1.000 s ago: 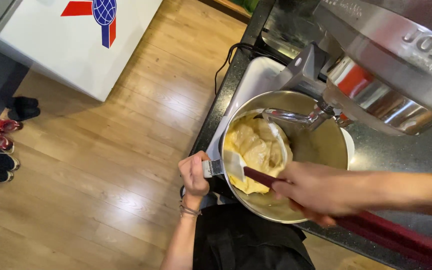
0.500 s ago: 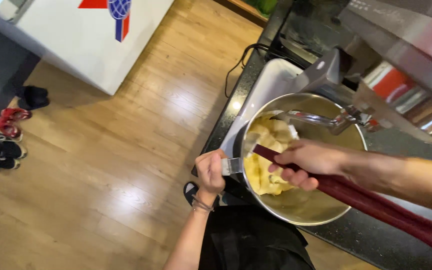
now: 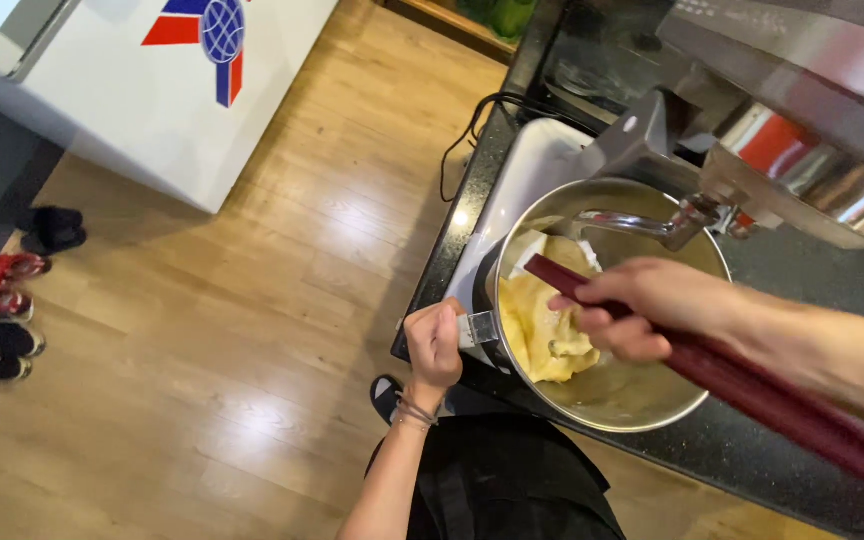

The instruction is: The recorder cleans baking trays with a tissue and then operates a stand mixer to prepare dough, using a spatula to scrape the bowl.

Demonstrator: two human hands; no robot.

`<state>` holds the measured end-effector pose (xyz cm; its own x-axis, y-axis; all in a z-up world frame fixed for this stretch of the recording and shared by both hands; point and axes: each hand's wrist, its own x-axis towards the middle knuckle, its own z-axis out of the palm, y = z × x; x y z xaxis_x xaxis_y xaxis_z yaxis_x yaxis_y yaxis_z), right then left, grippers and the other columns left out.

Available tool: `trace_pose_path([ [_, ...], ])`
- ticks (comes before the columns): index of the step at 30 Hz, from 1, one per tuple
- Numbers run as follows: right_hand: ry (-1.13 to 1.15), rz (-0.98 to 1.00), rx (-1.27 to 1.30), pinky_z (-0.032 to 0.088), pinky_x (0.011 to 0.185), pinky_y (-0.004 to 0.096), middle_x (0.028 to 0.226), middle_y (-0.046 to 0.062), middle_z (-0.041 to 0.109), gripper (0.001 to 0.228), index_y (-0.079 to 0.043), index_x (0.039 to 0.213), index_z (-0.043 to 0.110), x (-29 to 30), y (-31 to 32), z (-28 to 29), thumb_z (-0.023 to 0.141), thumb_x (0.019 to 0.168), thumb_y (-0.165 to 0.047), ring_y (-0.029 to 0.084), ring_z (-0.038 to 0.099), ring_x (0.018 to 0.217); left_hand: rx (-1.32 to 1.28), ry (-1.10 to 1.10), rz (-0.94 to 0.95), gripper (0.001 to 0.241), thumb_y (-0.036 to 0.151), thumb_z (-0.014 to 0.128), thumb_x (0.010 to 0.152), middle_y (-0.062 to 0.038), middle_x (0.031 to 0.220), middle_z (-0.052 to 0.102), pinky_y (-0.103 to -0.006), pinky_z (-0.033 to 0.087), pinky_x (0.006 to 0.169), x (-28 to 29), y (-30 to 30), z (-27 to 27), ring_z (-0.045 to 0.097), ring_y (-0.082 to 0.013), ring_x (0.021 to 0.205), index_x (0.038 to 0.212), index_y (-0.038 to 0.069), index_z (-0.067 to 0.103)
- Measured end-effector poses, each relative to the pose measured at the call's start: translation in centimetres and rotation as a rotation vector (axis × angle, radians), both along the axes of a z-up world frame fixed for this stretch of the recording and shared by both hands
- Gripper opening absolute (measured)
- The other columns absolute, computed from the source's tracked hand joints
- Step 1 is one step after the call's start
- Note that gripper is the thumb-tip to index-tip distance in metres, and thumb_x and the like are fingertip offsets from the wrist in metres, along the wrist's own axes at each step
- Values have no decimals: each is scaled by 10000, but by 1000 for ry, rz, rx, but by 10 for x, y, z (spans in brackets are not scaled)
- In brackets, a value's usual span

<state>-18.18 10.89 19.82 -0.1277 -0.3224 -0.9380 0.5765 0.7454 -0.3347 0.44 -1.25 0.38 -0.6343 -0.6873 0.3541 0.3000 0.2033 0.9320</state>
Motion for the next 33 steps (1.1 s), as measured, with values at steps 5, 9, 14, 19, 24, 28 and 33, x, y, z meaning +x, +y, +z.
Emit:
trace_pose_path([
  [5,-262,-288,-14,250,337,203,683,-23,410,319,32,1269,518,-27,15,-68,421,1024,-148,38,319,444,0,0,-30,380,167,428,1028,-152,607,432,-398,354,546,-2,-3,-2,503,-309,520,723,-40,519],
  [9,-376,-534,-34,268,350,167,713,-26,420,288,23,1270,462,-18,34,-96,394,1054,-154,21,341,478,-19,36,-42,387,185,430,1047,-151,619,458,-396,381,549,0,-2,-6,533,-301,534,739,-28,523],
  [14,-14,-261,-107,202,283,208,675,-1,424,349,40,1247,567,44,31,6,419,978,-126,40,284,409,22,-75,-41,369,221,436,1047,-142,574,392,-401,347,504,-2,-2,-6,476,-281,460,788,-9,565],
  [19,-81,-334,-220,232,281,191,689,-6,442,380,72,1282,518,26,31,10,402,986,-135,31,285,400,-34,-30,-48,389,235,435,1082,-147,607,409,-402,334,517,-2,-7,-14,482,-278,495,776,9,518],
  [24,-323,-596,-446,323,344,181,745,-20,462,422,53,1409,476,20,28,-31,370,1064,-166,44,368,449,-13,-60,-109,408,257,429,1091,-148,615,371,-399,324,520,1,-7,-9,439,-270,488,779,6,506],
  [28,-399,-1073,-488,384,396,164,774,16,479,372,108,1361,431,14,19,-62,330,1078,-112,58,423,492,-4,-46,-130,415,273,410,1087,-131,600,400,-386,353,524,1,-11,-7,482,-256,499,794,8,537],
  [33,-584,-1072,-737,389,428,211,754,26,475,222,56,1235,410,33,32,-120,359,1091,-106,82,432,514,8,-24,-153,436,281,411,1100,-121,596,453,-385,381,535,-1,-10,-6,509,-247,506,776,15,531],
])
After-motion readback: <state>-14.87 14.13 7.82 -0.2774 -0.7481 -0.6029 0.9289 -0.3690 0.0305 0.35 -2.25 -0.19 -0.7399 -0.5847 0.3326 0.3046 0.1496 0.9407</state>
